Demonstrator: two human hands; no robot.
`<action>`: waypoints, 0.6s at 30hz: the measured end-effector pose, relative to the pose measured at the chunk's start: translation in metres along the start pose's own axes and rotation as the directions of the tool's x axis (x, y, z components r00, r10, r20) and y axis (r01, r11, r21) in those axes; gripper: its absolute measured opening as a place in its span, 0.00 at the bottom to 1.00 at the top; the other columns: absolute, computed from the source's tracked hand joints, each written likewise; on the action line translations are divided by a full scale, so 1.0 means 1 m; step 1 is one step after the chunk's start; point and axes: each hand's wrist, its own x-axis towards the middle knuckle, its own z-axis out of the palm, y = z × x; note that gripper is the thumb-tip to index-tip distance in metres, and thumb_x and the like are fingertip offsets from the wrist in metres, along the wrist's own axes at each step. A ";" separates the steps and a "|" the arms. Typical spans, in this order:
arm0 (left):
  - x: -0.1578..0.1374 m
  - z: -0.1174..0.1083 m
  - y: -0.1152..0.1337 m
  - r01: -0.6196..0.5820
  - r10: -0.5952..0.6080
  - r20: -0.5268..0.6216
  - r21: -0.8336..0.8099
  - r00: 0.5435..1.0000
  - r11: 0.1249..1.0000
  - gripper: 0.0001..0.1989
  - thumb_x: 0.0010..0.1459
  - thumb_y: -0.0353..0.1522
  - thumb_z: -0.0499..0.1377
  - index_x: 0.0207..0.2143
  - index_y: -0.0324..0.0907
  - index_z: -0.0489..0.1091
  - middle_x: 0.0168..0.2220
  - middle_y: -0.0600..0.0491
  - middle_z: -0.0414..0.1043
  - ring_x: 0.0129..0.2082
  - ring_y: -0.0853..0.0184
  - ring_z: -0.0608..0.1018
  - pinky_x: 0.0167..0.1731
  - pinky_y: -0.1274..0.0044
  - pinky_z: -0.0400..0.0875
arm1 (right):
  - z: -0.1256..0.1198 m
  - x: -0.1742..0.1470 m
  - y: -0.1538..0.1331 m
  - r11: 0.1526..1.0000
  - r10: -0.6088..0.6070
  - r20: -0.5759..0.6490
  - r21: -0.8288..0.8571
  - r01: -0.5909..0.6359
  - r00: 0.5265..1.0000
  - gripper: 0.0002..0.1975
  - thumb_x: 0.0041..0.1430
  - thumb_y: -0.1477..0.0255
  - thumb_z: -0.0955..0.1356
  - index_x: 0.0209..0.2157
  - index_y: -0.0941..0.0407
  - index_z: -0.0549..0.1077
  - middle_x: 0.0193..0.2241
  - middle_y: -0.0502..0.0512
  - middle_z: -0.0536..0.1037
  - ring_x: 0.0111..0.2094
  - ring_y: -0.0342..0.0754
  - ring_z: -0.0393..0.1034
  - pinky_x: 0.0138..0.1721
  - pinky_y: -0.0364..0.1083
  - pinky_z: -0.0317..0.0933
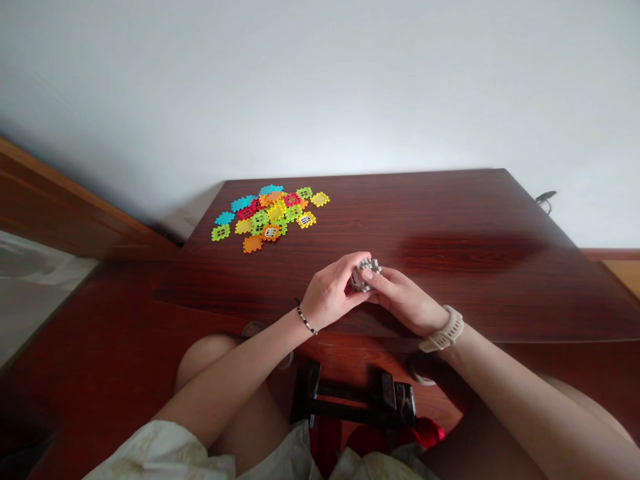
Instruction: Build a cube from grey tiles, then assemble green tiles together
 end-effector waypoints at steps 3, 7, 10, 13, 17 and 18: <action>0.001 -0.001 0.000 0.067 -0.071 -0.049 -0.066 0.996 0.996 0.28 0.66 0.35 0.69 0.65 0.49 0.64 0.60 0.46 0.77 0.59 0.57 0.82 0.60 0.65 0.79 | -0.002 0.000 0.000 0.994 0.017 0.019 0.108 -0.019 1.000 0.23 0.67 0.49 0.72 0.51 0.52 0.82 0.50 0.58 0.85 0.52 0.53 0.79 0.61 0.56 0.71; 0.004 -0.005 -0.001 0.059 -0.066 -0.057 -0.123 0.996 0.991 0.29 0.66 0.37 0.70 0.65 0.48 0.65 0.60 0.46 0.77 0.60 0.57 0.81 0.62 0.64 0.77 | -0.007 0.000 0.002 0.989 0.039 0.024 0.141 -0.041 0.999 0.21 0.69 0.51 0.72 0.52 0.52 0.81 0.52 0.58 0.84 0.52 0.52 0.79 0.61 0.55 0.71; 0.005 -0.007 -0.002 0.031 -0.037 -0.047 -0.123 0.998 0.992 0.28 0.67 0.35 0.69 0.66 0.48 0.65 0.63 0.45 0.76 0.62 0.57 0.80 0.64 0.64 0.76 | -0.008 0.001 0.004 0.998 0.027 -0.005 0.064 -0.026 1.000 0.22 0.69 0.51 0.72 0.50 0.54 0.82 0.50 0.59 0.85 0.49 0.52 0.79 0.60 0.55 0.70; 0.005 -0.007 -0.003 0.017 -0.022 -0.040 -0.123 0.999 0.992 0.30 0.66 0.32 0.69 0.67 0.48 0.65 0.65 0.44 0.74 0.64 0.57 0.78 0.66 0.63 0.74 | -0.007 0.001 0.008 1.000 -0.005 -0.025 0.013 0.006 1.000 0.24 0.69 0.49 0.71 0.51 0.54 0.81 0.50 0.59 0.84 0.50 0.53 0.79 0.60 0.57 0.70; 0.004 -0.006 -0.003 0.030 -0.036 -0.042 -0.145 0.998 0.989 0.31 0.65 0.31 0.70 0.67 0.49 0.65 0.65 0.45 0.74 0.64 0.56 0.79 0.66 0.62 0.75 | -0.004 0.000 0.009 0.999 -0.044 -0.040 -0.033 0.042 0.998 0.25 0.68 0.47 0.71 0.52 0.53 0.81 0.50 0.58 0.84 0.51 0.54 0.78 0.60 0.57 0.71; 0.004 -0.006 -0.003 0.030 -0.036 -0.043 -0.146 0.998 0.989 0.31 0.65 0.30 0.70 0.67 0.49 0.65 0.65 0.45 0.75 0.63 0.57 0.79 0.65 0.62 0.75 | -0.004 -0.001 0.009 0.998 -0.043 -0.039 -0.038 0.042 0.998 0.26 0.68 0.47 0.71 0.53 0.53 0.81 0.50 0.58 0.84 0.52 0.54 0.78 0.60 0.57 0.71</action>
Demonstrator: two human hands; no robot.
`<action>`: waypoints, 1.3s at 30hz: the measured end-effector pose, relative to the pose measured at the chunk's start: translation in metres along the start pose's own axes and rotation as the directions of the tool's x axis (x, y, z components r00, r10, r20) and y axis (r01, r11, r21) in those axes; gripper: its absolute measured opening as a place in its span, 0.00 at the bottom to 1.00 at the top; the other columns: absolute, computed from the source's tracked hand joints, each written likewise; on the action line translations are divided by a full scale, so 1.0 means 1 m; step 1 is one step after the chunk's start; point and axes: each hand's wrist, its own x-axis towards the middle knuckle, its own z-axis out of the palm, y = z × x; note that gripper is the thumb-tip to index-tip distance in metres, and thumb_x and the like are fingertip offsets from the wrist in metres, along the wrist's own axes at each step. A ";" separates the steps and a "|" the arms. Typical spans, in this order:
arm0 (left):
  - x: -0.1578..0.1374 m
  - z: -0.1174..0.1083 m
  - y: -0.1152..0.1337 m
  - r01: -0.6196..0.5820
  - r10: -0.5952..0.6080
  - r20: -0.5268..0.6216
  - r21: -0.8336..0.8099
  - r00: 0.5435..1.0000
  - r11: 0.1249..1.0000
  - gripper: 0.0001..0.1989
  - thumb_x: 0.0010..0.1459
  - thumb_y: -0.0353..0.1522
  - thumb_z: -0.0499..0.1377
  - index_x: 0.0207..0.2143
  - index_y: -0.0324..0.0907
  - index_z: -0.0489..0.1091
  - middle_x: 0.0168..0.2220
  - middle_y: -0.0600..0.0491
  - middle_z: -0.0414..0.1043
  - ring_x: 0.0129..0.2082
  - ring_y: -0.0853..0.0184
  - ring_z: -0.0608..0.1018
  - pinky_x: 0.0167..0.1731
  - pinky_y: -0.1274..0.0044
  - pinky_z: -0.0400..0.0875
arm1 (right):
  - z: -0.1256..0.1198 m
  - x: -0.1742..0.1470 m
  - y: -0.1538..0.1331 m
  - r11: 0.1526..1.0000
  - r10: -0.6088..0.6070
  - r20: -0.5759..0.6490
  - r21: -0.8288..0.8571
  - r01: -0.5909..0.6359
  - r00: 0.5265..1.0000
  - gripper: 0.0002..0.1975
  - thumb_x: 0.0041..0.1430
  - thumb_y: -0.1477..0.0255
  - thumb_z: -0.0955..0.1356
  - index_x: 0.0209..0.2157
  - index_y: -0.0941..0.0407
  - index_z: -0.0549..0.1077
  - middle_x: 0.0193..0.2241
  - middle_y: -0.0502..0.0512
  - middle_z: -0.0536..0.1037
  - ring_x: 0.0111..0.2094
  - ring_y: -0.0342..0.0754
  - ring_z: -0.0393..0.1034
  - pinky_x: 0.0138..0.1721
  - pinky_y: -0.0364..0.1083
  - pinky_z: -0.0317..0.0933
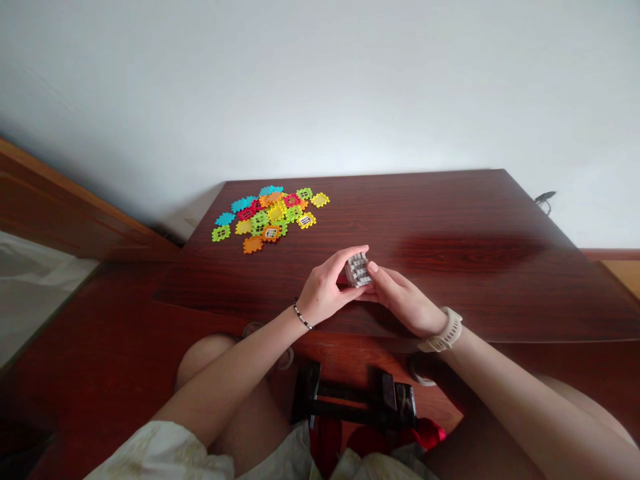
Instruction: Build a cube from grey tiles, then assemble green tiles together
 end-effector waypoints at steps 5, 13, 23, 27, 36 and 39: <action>0.001 -0.002 0.004 -0.014 0.014 -0.008 0.006 1.000 1.000 0.28 0.65 0.29 0.69 0.64 0.48 0.67 0.61 0.46 0.77 0.60 0.58 0.81 0.63 0.64 0.76 | 0.000 0.000 0.000 1.000 0.024 0.014 0.011 -0.024 1.000 0.27 0.68 0.46 0.70 0.54 0.53 0.81 0.50 0.59 0.84 0.53 0.56 0.79 0.60 0.58 0.70; 0.002 -0.001 -0.001 0.071 -0.068 -0.087 0.023 0.994 0.997 0.27 0.65 0.34 0.70 0.63 0.49 0.67 0.61 0.47 0.78 0.60 0.57 0.81 0.62 0.64 0.76 | 0.005 -0.003 -0.006 0.973 -0.203 -0.200 -0.149 0.175 0.959 0.19 0.71 0.51 0.70 0.54 0.48 0.77 0.56 0.56 0.81 0.56 0.55 0.76 0.60 0.55 0.69; -0.007 0.010 0.000 0.121 -0.110 -0.055 0.276 0.992 0.954 0.28 0.65 0.28 0.65 0.65 0.48 0.63 0.61 0.49 0.77 0.60 0.59 0.81 0.60 0.68 0.78 | 0.008 -0.002 0.001 0.640 -0.442 -0.113 -0.735 0.224 0.890 0.21 0.64 0.60 0.75 0.53 0.52 0.71 0.48 0.59 0.81 0.41 0.54 0.80 0.45 0.55 0.77; -0.008 0.017 0.004 0.127 -0.120 -0.043 0.354 0.992 0.927 0.30 0.63 0.25 0.65 0.65 0.47 0.61 0.60 0.48 0.77 0.57 0.58 0.83 0.57 0.68 0.80 | 0.007 0.001 0.004 0.588 -0.458 -0.139 -0.788 0.182 0.878 0.16 0.65 0.62 0.73 0.51 0.53 0.72 0.44 0.57 0.82 0.39 0.53 0.80 0.42 0.53 0.76; -0.002 0.010 0.002 0.095 -0.114 0.074 0.226 0.991 0.970 0.33 0.63 0.31 0.69 0.65 0.45 0.59 0.61 0.43 0.74 0.60 0.53 0.79 0.61 0.60 0.76 | -0.023 0.005 -0.019 0.292 -0.480 0.056 -0.931 0.220 0.875 0.14 0.63 0.70 0.72 0.50 0.54 0.76 0.41 0.55 0.82 0.37 0.51 0.78 0.41 0.48 0.72; 0.004 -0.002 -0.005 0.098 -0.115 0.145 0.119 0.983 0.988 0.25 0.65 0.28 0.68 0.61 0.45 0.64 0.57 0.45 0.77 0.57 0.56 0.80 0.59 0.62 0.76 | -0.032 0.002 -0.029 0.172 -0.402 0.191 -0.945 0.279 0.896 0.14 0.66 0.70 0.71 0.53 0.53 0.76 0.43 0.56 0.82 0.39 0.51 0.78 0.41 0.48 0.71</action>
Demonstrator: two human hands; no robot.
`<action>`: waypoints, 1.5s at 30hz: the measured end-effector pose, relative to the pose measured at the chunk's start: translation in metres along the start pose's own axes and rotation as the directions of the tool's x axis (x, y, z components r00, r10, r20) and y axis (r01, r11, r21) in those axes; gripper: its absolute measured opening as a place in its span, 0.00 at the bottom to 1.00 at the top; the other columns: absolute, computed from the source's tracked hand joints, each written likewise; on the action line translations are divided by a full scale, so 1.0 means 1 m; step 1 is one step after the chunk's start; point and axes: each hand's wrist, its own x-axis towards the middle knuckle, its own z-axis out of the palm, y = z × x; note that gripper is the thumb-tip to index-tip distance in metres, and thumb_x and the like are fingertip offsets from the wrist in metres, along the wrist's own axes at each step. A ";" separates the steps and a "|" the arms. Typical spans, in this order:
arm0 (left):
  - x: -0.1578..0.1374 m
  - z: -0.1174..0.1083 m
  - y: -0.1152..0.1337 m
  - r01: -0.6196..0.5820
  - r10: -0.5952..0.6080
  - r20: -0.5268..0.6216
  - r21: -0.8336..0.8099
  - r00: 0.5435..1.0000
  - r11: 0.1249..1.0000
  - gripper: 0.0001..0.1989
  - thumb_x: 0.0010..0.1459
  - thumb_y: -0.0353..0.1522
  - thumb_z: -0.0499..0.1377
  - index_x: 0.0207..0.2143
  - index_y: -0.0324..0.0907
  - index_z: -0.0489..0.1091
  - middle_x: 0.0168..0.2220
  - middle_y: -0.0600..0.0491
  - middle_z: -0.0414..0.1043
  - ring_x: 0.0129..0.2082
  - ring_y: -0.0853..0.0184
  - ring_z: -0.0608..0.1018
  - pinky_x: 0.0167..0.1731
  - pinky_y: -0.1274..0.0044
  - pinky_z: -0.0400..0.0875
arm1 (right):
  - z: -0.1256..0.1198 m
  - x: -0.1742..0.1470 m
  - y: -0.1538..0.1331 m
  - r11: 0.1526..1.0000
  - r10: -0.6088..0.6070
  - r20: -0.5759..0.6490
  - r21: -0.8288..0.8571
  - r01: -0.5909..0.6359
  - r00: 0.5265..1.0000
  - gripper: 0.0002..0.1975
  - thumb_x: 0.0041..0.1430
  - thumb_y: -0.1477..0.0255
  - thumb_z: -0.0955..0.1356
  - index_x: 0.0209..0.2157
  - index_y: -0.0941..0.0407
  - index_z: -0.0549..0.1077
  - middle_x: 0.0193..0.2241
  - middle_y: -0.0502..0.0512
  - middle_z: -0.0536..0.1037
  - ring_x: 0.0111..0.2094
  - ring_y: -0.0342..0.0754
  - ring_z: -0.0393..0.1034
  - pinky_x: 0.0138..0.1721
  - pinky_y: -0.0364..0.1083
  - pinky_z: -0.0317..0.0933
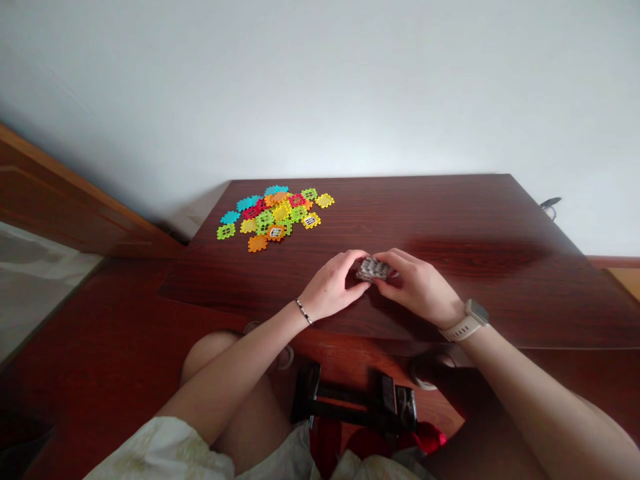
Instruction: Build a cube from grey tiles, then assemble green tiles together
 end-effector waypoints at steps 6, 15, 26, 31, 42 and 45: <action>0.003 -0.007 -0.012 0.049 -0.047 0.070 -0.023 0.996 0.999 0.16 0.65 0.28 0.68 0.52 0.45 0.71 0.50 0.50 0.80 0.49 0.61 0.83 0.52 0.68 0.78 | -0.002 -0.004 0.005 0.993 -0.078 0.055 -0.082 0.083 0.995 0.14 0.70 0.69 0.70 0.56 0.53 0.75 0.47 0.57 0.82 0.42 0.53 0.80 0.43 0.49 0.72; 0.003 -0.005 -0.016 0.088 -0.090 0.103 0.025 0.991 0.996 0.13 0.63 0.31 0.71 0.48 0.45 0.72 0.41 0.54 0.80 0.40 0.64 0.84 0.43 0.74 0.78 | 0.003 -0.004 0.012 0.996 -0.040 0.064 -0.082 0.045 0.997 0.10 0.69 0.70 0.72 0.51 0.53 0.76 0.42 0.57 0.84 0.41 0.55 0.79 0.43 0.51 0.73; -0.002 0.008 -0.015 0.026 -0.031 0.027 0.170 0.999 0.985 0.20 0.71 0.32 0.63 0.63 0.43 0.69 0.53 0.45 0.79 0.55 0.55 0.79 0.58 0.62 0.76 | 0.019 -0.006 0.011 0.991 0.134 -0.007 0.002 -0.134 0.991 0.19 0.68 0.67 0.71 0.59 0.53 0.74 0.45 0.58 0.84 0.43 0.58 0.81 0.47 0.55 0.75; -0.007 0.017 -0.012 0.016 -0.025 0.024 0.312 0.999 0.950 0.23 0.75 0.32 0.56 0.69 0.38 0.61 0.57 0.40 0.75 0.57 0.52 0.75 0.61 0.58 0.73 | 0.031 -0.009 0.015 0.995 0.056 -0.108 -0.081 -0.065 0.993 0.24 0.70 0.67 0.69 0.65 0.57 0.70 0.54 0.66 0.81 0.51 0.62 0.77 0.56 0.63 0.72; -0.010 0.027 -0.010 0.048 -0.066 0.017 0.513 0.998 0.857 0.40 0.74 0.32 0.52 0.77 0.35 0.31 0.57 0.35 0.71 0.56 0.49 0.74 0.58 0.57 0.72 | 0.044 -0.013 -0.006 0.925 0.053 -0.105 -0.370 -0.089 0.993 0.25 0.74 0.72 0.62 0.68 0.64 0.64 0.61 0.73 0.75 0.58 0.68 0.70 0.59 0.65 0.68; -0.010 0.028 -0.008 0.045 -0.062 0.014 0.534 0.998 0.844 0.40 0.74 0.31 0.51 0.77 0.34 0.28 0.57 0.35 0.72 0.55 0.50 0.74 0.57 0.58 0.72 | 0.049 -0.015 -0.011 0.899 0.077 -0.118 -0.421 -0.120 0.990 0.28 0.75 0.71 0.61 0.71 0.67 0.59 0.61 0.75 0.75 0.59 0.69 0.69 0.58 0.65 0.68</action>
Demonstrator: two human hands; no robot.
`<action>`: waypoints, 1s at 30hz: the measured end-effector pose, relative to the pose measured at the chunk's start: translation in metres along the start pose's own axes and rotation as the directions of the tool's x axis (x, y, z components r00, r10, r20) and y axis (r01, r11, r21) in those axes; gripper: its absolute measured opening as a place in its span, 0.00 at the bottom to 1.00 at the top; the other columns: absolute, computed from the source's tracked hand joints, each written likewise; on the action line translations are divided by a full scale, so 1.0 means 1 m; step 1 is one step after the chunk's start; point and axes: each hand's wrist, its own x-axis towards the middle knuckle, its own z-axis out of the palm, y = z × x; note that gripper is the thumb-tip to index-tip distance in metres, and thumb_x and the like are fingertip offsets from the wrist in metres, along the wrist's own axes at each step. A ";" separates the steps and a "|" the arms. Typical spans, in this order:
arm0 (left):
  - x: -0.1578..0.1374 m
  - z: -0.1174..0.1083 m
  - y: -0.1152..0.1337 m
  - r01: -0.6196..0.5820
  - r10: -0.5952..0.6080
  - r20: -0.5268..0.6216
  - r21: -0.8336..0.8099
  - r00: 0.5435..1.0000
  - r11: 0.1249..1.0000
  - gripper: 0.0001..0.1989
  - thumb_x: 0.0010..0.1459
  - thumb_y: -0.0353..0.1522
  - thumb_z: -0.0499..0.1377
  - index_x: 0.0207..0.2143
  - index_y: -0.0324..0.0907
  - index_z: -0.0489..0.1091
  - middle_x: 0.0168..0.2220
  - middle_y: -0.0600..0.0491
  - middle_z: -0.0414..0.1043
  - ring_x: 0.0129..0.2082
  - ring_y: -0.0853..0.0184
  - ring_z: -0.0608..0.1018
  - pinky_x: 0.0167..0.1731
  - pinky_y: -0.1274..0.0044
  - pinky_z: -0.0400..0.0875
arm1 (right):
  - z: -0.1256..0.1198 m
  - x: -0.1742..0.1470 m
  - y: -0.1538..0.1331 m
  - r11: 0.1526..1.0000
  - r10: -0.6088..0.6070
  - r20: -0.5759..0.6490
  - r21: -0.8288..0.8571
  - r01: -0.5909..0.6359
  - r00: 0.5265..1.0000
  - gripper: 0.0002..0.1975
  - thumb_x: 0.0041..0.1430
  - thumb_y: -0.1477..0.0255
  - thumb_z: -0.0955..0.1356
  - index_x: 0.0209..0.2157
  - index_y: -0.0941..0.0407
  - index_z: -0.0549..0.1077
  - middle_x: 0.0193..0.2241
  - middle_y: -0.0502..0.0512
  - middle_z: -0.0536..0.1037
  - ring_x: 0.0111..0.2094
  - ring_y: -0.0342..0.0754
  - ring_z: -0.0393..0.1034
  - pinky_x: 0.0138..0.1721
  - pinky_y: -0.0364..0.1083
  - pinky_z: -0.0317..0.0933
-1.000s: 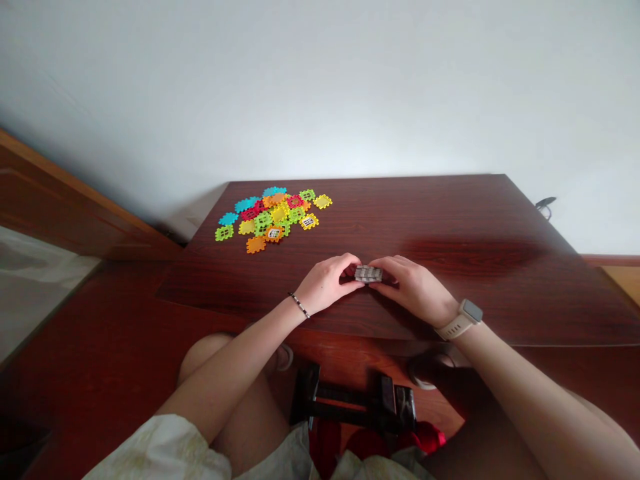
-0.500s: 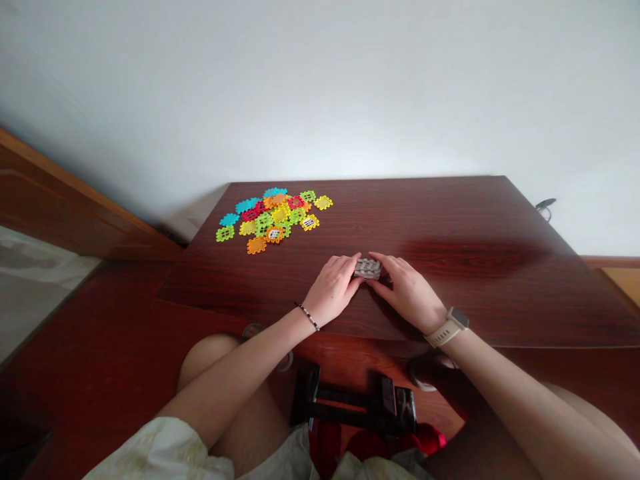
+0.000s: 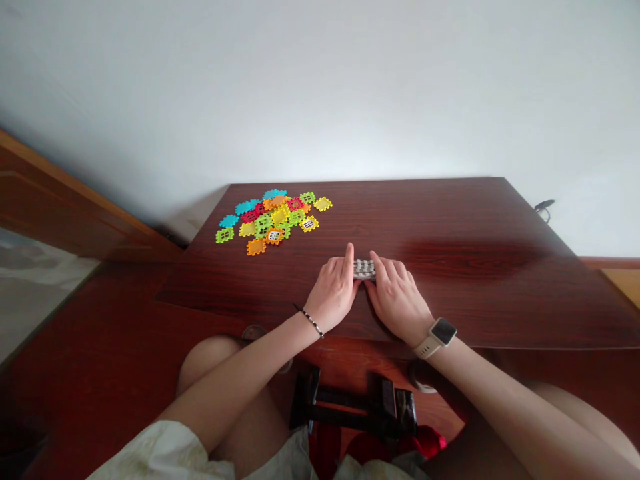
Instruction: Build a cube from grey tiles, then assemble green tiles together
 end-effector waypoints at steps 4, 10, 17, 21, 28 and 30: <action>-0.001 -0.002 0.002 -0.018 0.019 -0.007 0.019 1.000 1.000 0.39 0.75 0.31 0.49 0.77 0.33 0.29 0.56 0.36 0.72 0.55 0.50 0.74 0.56 0.59 0.72 | 0.002 -0.002 -0.001 1.000 -0.017 -0.047 0.005 0.018 0.999 0.27 0.75 0.71 0.61 0.71 0.65 0.59 0.63 0.74 0.74 0.66 0.68 0.65 0.64 0.64 0.65; 0.000 -0.016 0.011 -0.023 0.022 0.013 0.151 1.000 0.988 0.35 0.73 0.31 0.49 0.76 0.26 0.40 0.54 0.34 0.73 0.54 0.47 0.74 0.54 0.58 0.71 | 0.004 0.000 -0.001 0.999 -0.019 -0.067 0.045 0.022 0.998 0.24 0.75 0.71 0.61 0.68 0.63 0.63 0.62 0.74 0.74 0.67 0.67 0.65 0.65 0.64 0.63; 0.004 -0.017 0.010 -0.038 0.030 0.048 0.170 0.998 0.985 0.33 0.69 0.28 0.52 0.73 0.25 0.49 0.51 0.35 0.75 0.51 0.49 0.75 0.50 0.61 0.72 | 0.003 0.002 -0.005 1.000 -0.008 -0.058 0.006 0.008 0.998 0.29 0.72 0.72 0.62 0.71 0.63 0.58 0.64 0.76 0.73 0.68 0.70 0.65 0.64 0.67 0.64; 0.004 -0.019 0.010 -0.051 0.042 0.059 0.162 0.997 0.985 0.20 0.68 0.27 0.53 0.61 0.33 0.63 0.48 0.39 0.75 0.49 0.49 0.75 0.48 0.61 0.73 | 0.004 0.001 -0.004 0.999 0.021 -0.040 0.031 -0.020 0.999 0.32 0.73 0.71 0.62 0.74 0.66 0.54 0.66 0.75 0.71 0.68 0.68 0.65 0.65 0.64 0.64; 0.007 -0.020 0.009 -0.013 0.006 0.054 0.141 0.999 0.990 0.07 0.66 0.26 0.55 0.46 0.42 0.64 0.42 0.44 0.73 0.46 0.50 0.73 0.46 0.61 0.73 | 0.004 0.004 0.000 0.992 0.005 -0.022 0.124 -0.002 1.000 0.26 0.73 0.74 0.59 0.69 0.64 0.63 0.59 0.73 0.76 0.62 0.64 0.68 0.63 0.62 0.66; 0.008 -0.018 0.006 0.007 -0.011 0.043 0.102 0.999 0.995 0.08 0.65 0.26 0.55 0.45 0.43 0.64 0.42 0.45 0.72 0.46 0.51 0.73 0.47 0.61 0.73 | 0.003 0.005 0.000 0.990 -0.003 -0.018 0.141 0.006 1.000 0.26 0.73 0.75 0.59 0.69 0.64 0.63 0.56 0.71 0.77 0.56 0.64 0.70 0.61 0.62 0.67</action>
